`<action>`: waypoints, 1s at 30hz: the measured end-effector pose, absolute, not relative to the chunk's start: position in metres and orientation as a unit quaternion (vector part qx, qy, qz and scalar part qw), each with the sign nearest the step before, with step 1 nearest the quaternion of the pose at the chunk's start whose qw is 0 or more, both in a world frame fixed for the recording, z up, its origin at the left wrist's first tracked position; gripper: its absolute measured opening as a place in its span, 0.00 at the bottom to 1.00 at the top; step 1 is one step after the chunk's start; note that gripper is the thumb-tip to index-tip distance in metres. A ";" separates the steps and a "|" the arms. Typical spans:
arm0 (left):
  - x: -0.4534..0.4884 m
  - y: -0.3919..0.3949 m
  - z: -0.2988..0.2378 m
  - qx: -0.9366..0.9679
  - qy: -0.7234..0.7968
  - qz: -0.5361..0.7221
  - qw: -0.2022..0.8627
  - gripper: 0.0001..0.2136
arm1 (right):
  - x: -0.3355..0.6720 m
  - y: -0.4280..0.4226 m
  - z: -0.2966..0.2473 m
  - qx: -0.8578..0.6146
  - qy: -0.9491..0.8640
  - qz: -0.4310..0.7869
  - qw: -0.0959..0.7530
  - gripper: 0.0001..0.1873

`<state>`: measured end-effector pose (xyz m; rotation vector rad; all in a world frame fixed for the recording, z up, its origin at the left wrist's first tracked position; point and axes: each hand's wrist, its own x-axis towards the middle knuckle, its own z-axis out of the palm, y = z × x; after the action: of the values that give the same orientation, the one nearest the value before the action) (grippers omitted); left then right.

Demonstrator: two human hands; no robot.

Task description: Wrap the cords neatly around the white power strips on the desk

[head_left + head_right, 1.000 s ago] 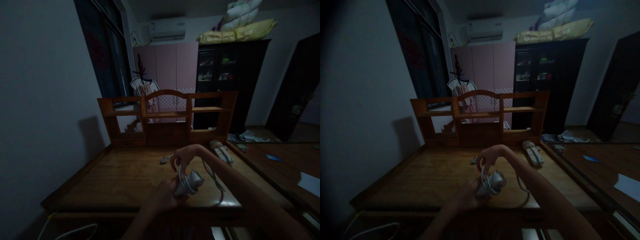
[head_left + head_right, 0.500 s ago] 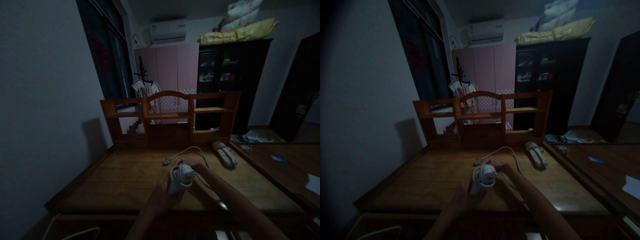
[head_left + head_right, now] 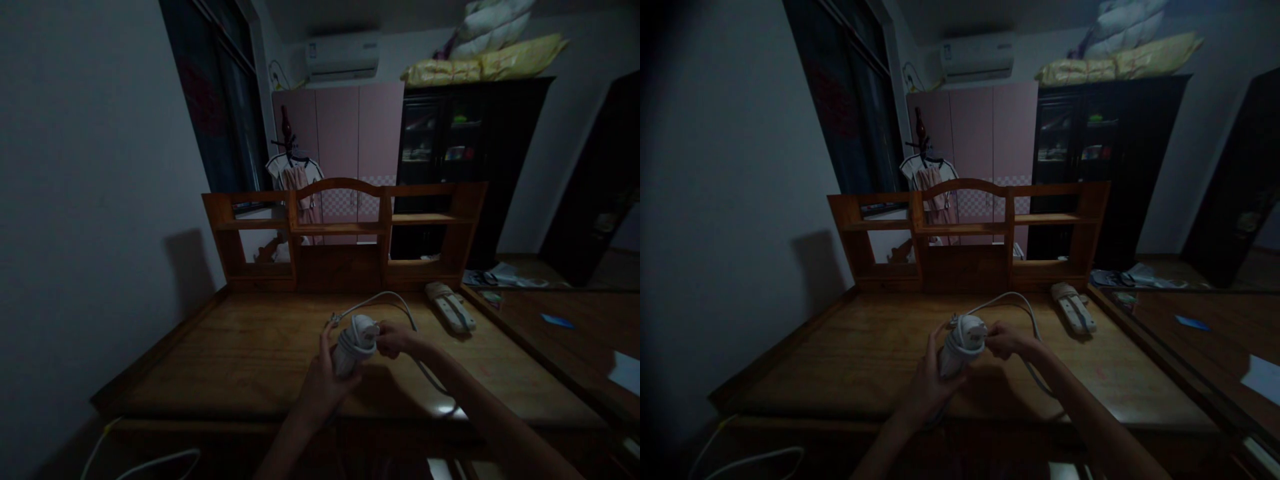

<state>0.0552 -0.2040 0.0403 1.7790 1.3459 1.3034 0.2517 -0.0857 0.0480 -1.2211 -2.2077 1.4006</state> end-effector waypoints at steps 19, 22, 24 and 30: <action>0.047 -0.185 0.034 0.563 0.525 0.563 0.299 0.26 | 0.282 -0.194 0.088 -0.440 -0.855 -0.101 0.254 0.10; 0.046 -0.179 0.032 0.563 0.512 0.575 0.300 0.24 | 0.276 -0.204 0.097 -0.372 -0.875 -0.140 0.278 0.08; 0.048 -0.178 0.032 0.572 0.511 0.571 0.292 0.24 | 0.268 -0.208 0.102 -0.337 -0.886 -0.163 0.275 0.10; 0.055 -0.181 0.038 0.572 0.570 0.528 0.264 0.24 | 0.244 -0.209 0.113 -0.287 -0.906 -0.200 0.239 0.13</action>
<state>0.0546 -0.1812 0.0378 1.5460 1.5402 1.4263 0.2444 -0.2090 0.1134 -0.7847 -2.4803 -0.5483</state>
